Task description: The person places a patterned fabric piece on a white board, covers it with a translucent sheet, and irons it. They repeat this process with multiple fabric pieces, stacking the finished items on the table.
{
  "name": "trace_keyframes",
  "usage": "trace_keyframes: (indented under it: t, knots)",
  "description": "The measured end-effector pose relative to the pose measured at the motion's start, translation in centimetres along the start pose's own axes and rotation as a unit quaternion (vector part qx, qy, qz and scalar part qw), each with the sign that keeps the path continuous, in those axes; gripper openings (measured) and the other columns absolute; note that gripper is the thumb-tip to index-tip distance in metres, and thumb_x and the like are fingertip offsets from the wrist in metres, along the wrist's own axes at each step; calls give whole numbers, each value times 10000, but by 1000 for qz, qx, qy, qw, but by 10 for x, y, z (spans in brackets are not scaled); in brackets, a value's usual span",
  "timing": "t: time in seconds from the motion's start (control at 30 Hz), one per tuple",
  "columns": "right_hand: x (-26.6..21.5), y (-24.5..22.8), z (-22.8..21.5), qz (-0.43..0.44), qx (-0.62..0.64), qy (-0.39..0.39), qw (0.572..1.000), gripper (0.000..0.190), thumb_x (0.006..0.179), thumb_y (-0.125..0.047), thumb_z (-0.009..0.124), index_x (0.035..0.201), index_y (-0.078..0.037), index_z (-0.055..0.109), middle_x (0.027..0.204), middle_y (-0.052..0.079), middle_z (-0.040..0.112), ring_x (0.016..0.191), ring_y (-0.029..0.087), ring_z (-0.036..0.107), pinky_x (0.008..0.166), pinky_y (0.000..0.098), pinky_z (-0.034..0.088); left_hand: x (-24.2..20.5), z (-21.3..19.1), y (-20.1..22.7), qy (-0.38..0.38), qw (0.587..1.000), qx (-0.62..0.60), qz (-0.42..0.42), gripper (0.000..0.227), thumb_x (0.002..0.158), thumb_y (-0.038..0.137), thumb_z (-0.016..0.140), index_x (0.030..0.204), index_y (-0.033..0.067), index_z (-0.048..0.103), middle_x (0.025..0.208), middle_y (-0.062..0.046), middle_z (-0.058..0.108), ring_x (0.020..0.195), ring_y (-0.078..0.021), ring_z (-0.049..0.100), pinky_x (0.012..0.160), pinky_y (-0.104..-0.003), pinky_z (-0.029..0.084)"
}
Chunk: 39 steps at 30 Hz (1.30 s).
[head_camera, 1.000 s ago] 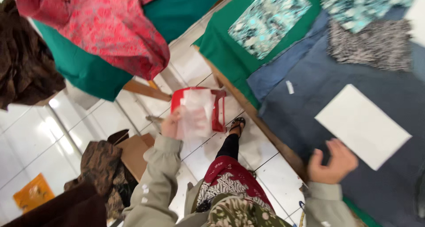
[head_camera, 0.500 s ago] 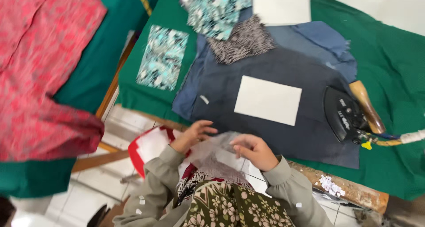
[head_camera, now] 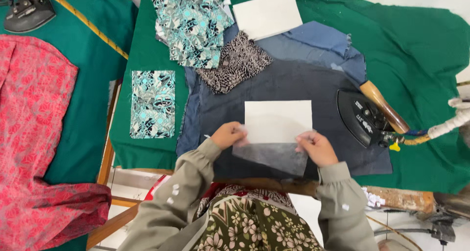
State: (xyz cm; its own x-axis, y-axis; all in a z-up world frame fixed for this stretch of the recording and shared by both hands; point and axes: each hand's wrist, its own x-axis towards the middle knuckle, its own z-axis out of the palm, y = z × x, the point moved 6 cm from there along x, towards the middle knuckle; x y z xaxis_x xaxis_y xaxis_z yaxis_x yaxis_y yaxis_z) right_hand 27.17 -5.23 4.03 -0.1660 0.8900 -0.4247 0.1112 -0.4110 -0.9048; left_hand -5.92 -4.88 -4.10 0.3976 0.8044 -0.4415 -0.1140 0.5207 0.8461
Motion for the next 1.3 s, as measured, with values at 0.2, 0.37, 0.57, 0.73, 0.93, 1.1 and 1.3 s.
trace_keyframes:
  t: [0.2,0.37,0.57,0.73,0.93,1.1,1.3]
  knots:
    - [93,8,-42,-35,-228,125,965,212,935,-195,758,980,7,714,796,91,721,686,150,677,675,311,518,62,12,11,176,983,51,-23,260,908,152,724,1031,-36,594,844,-170,758,678,-214,737,595,-336,593]
    - [105,10,-51,-78,-279,149,945,331,829,-172,808,1087,-12,675,870,65,735,734,148,686,700,316,552,55,15,9,280,957,69,-12,282,838,118,685,1060,9,548,825,-140,755,672,-176,750,608,-307,608]
    - [106,6,-53,-50,-293,163,941,423,788,-136,835,1142,-29,629,849,57,735,721,169,703,699,330,563,32,17,15,384,892,236,36,347,782,153,758,1013,46,523,763,-125,709,697,-245,719,683,-372,571]
    - [104,-3,-49,-61,-313,176,931,424,785,-141,853,1122,-26,621,831,74,735,722,184,707,699,342,566,28,23,18,389,879,273,25,381,801,212,777,1018,72,497,758,-101,708,726,-278,720,698,-388,560]
    - [98,-12,-49,-72,-307,194,929,403,802,-147,845,1112,-18,622,828,65,742,722,181,716,701,336,572,22,34,36,383,873,303,24,419,813,246,802,1007,74,473,750,-103,703,719,-307,714,676,-410,549]
    - [85,-32,-43,-78,-353,219,906,543,803,-199,847,1244,-8,594,1068,162,691,971,313,668,872,422,528,9,26,53,427,840,330,60,411,808,265,811,991,56,509,763,-123,678,742,-340,678,684,-453,518]
    - [32,-64,21,-364,-442,157,804,596,864,-227,795,1387,-30,587,1482,190,508,1364,426,453,1154,539,370,-143,-134,69,795,497,349,23,520,786,336,824,1150,5,653,1108,-207,676,1051,-413,615,907,-531,482]
